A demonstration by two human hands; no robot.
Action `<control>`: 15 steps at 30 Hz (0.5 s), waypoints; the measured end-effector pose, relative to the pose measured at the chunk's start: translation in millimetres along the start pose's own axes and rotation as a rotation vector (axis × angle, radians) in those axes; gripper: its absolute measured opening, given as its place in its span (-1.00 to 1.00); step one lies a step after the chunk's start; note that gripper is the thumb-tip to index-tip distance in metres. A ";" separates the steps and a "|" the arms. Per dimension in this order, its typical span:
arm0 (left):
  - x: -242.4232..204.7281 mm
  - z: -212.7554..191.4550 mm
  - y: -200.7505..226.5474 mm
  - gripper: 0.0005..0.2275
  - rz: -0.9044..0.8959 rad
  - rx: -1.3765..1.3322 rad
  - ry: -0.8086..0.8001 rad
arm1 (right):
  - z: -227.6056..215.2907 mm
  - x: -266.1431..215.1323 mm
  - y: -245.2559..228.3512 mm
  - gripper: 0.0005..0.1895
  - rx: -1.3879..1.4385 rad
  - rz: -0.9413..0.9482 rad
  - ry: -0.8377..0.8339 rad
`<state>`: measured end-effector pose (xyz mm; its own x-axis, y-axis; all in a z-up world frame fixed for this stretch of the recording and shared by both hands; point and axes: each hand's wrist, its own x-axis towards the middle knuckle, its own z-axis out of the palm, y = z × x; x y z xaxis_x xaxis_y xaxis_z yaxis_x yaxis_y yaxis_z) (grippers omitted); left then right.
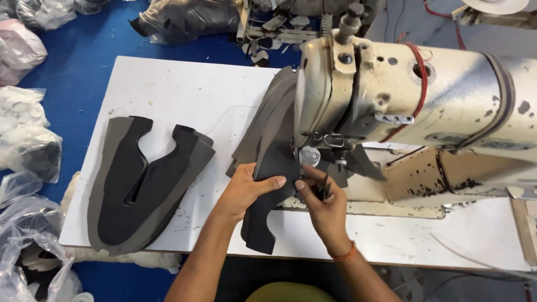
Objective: The person uses a sewing machine to stitch together dark gray shoe parts. They guide the material under the needle, trim excess thread with scissors, and flip the pieces to sew different edges. The finished parts are placed on the table next to the machine.
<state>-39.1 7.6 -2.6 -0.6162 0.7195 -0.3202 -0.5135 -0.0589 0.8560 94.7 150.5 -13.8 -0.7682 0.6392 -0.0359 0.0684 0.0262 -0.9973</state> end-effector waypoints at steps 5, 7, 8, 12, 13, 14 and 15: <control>10.6 0.2 8.4 -0.80 -0.043 0.033 0.035 | 3.8 2.5 7.2 -0.70 -0.009 0.012 0.045; 17.4 0.5 11.4 -0.80 -0.049 0.037 0.042 | 3.4 6.8 8.6 -0.73 -0.010 0.007 0.058; 20.9 0.1 12.0 -0.80 -0.047 0.036 0.038 | 2.9 9.0 9.3 -0.74 -0.016 -0.004 0.062; 35.0 -4.1 16.0 -0.78 -0.047 0.066 0.036 | 4.1 15.5 12.2 -0.77 -0.039 -0.026 0.066; 39.2 -4.1 19.5 -0.78 -0.044 0.067 0.040 | 3.5 17.2 15.0 -0.77 -0.036 -0.028 0.062; 42.2 -3.7 23.2 -0.77 -0.056 0.075 0.040 | 2.9 17.8 17.1 -0.79 -0.035 -0.023 0.050; 44.9 -3.0 27.6 -0.77 -0.067 0.084 0.039 | 2.3 18.0 18.6 -0.81 -0.032 -0.021 0.040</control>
<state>-82.8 36.3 5.5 -0.6057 0.6927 -0.3915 -0.5036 0.0472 0.8626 80.7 160.8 -33.1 -0.7436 0.6685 -0.0121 0.0738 0.0641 -0.9952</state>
